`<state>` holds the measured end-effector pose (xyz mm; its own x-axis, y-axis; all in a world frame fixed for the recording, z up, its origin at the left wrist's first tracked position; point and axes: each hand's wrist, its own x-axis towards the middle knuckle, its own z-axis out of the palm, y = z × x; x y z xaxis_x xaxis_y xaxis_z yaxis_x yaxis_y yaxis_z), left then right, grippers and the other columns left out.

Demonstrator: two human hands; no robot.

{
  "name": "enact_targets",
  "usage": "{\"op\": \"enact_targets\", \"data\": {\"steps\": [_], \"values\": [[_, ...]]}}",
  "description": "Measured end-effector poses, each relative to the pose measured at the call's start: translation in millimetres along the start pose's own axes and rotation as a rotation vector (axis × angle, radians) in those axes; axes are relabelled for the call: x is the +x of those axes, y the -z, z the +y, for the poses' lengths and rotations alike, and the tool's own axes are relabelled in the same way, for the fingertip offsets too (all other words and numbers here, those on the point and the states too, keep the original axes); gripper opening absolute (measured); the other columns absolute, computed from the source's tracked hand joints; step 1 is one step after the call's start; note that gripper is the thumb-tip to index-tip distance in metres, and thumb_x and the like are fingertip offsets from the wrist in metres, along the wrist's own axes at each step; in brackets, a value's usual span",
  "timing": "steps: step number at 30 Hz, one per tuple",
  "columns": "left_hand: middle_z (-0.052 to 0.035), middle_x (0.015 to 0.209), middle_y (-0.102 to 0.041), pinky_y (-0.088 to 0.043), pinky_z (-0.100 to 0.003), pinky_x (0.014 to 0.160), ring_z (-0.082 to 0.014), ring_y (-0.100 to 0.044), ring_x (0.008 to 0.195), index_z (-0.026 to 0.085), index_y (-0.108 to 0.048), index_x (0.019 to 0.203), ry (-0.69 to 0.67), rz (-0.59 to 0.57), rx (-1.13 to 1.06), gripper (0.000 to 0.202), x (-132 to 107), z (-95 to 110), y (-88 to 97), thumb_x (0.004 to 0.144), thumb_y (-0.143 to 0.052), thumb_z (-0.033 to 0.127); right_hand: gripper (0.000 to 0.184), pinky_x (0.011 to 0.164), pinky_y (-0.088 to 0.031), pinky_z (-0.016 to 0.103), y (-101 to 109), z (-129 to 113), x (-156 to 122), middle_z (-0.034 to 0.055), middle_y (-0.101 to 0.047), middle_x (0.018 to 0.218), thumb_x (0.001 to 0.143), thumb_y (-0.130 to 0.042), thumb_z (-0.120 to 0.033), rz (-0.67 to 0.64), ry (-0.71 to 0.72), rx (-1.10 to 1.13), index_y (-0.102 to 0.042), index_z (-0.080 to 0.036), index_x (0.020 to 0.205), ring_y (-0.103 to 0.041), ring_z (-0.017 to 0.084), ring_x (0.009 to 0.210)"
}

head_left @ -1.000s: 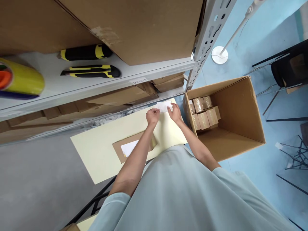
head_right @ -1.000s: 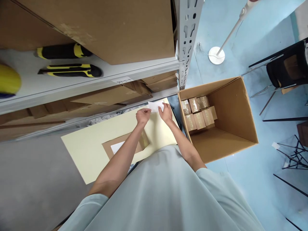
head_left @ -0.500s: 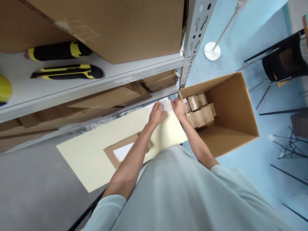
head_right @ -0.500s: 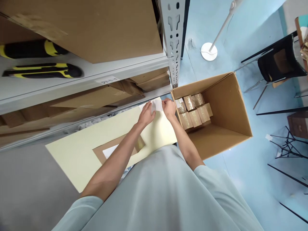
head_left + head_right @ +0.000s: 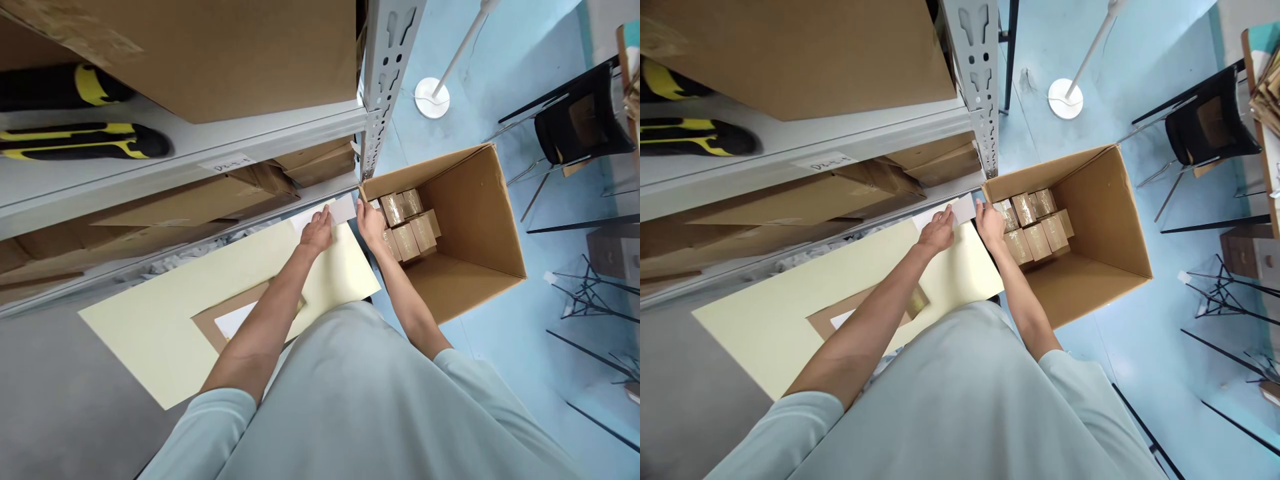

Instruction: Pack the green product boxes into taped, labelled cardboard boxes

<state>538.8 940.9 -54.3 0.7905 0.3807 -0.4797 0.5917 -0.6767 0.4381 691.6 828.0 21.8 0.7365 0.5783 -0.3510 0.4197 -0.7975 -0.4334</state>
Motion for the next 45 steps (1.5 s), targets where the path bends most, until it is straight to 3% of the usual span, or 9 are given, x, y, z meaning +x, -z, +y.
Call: {"op": "enact_targets", "data": {"steps": [9, 15, 21, 26, 29, 32, 35, 40, 45], "values": [[-0.0142, 0.193, -0.020, -0.059, -0.058, 0.123, -0.0396, -0.031, 0.169, 0.012, -0.035, 0.180, 0.021, 0.004, -0.043, 0.093, -0.8, -1.0, -0.7, 0.089, -0.058, 0.016, 0.035, 0.097, -0.058, 0.035, -2.4, -34.3, 12.8, 0.0116, -0.087, 0.113, 0.121, -0.052, -0.037, -0.017, 0.077, 0.045, -0.080, -0.016, 0.119, -0.080, 0.026, 0.105], [-0.0159, 0.193, -0.021, -0.058, -0.058, 0.124, -0.0396, -0.032, 0.169, 0.012, -0.041, 0.175, 0.047, -0.033, -0.022, 0.090, 7.0, -1.4, 0.7, 0.088, -0.062, 0.015, 0.030, 0.096, -0.060, 0.038, -3.4, -10.1, 11.4, 0.0146, -0.087, 0.110, 0.116, -0.057, -0.035, 0.000, -0.082, 0.008, -0.082, -0.019, 0.111, -0.082, 0.030, 0.106], [-0.0169, 0.194, -0.017, -0.055, -0.058, 0.127, -0.0402, -0.029, 0.173, 0.010, -0.040, 0.175, 0.072, -0.052, -0.082, 0.091, 9.4, 1.4, 2.3, 0.089, -0.066, 0.019, 0.034, 0.095, -0.060, 0.035, 4.6, 29.4, -30.4, 0.0141, -0.086, 0.110, 0.114, -0.052, -0.031, 0.152, -0.216, 0.191, -0.081, -0.017, 0.104, -0.082, 0.028, 0.102], [-0.0199, 0.189, -0.031, -0.031, -0.052, 0.144, -0.0392, -0.026, 0.177, 0.011, -0.057, 0.164, 0.142, 0.084, -0.486, 0.077, -6.1, 17.4, 6.6, 0.090, -0.074, 0.028, 0.042, 0.095, -0.062, 0.037, 10.1, 39.6, -83.7, 0.0119, -0.084, 0.105, 0.116, -0.049, -0.046, 0.298, -0.115, 0.310, -0.080, -0.018, 0.110, -0.078, 0.027, 0.096], [-0.0224, 0.177, -0.052, -0.035, -0.051, 0.141, -0.0344, -0.043, 0.170, 0.012, -0.064, 0.155, 0.141, 0.151, -0.689, 0.058, -45.6, 36.8, 3.8, 0.106, -0.059, 0.043, 0.044, 0.101, -0.062, 0.039, 5.8, 34.5, -117.9, 0.0137, -0.081, 0.116, 0.118, -0.049, -0.050, 0.331, 0.116, 0.287, -0.082, -0.022, 0.114, -0.077, 0.027, 0.107], [-0.0235, 0.141, -0.078, -0.058, -0.053, 0.123, -0.0347, -0.073, 0.140, 0.013, -0.072, 0.141, 0.101, 0.035, -1.308, 0.070, -112.7, 51.2, -2.9, 0.112, -0.043, 0.069, 0.038, 0.108, -0.059, 0.044, -6.5, 24.1, -156.7, 0.0148, -0.081, 0.125, 0.119, -0.053, -0.046, 0.228, 0.374, 0.188, -0.085, -0.026, 0.116, -0.075, 0.029, 0.118], [-0.0191, 0.120, -0.084, -0.065, -0.048, 0.110, -0.0341, -0.080, 0.122, 0.015, -0.078, 0.122, 0.123, -0.002, -1.608, 0.068, -185.4, 48.8, -10.1, 0.098, -0.067, 0.077, 0.029, 0.112, -0.059, 0.047, -25.4, 11.4, -199.8, 0.0122, -0.082, 0.131, 0.117, -0.060, -0.042, 0.040, 0.575, 0.099, -0.086, -0.031, 0.122, -0.075, 0.030, 0.122], [-0.0135, 0.100, -0.086, -0.069, -0.046, 0.094, -0.0338, -0.084, 0.103, 0.018, -0.080, 0.101, 0.258, 0.128, -1.550, 0.061, -271.1, 7.0, -26.8, 0.082, -0.086, 0.075, 0.022, 0.118, -0.060, 0.048, -58.1, -13.3, -262.4, 0.0107, -0.078, 0.142, 0.114, -0.068, -0.038, -0.130, 0.740, 0.091, -0.083, -0.035, 0.129, -0.073, 0.030, 0.133], [-0.0097, 0.084, -0.084, -0.070, -0.046, 0.087, -0.0342, -0.084, 0.088, 0.022, -0.085, 0.092, 0.211, 0.074, -1.231, 0.059, -335.5, -48.7, -35.7, 0.082, -0.080, 0.081, 0.020, 0.123, -0.057, 0.058, -62.1, -47.4, -288.2, 0.0150, -0.062, 0.165, 0.110, -0.073, -0.038, -0.009, 0.644, 0.140, -0.081, -0.031, 0.126, -0.056, 0.036, 0.157]]}}
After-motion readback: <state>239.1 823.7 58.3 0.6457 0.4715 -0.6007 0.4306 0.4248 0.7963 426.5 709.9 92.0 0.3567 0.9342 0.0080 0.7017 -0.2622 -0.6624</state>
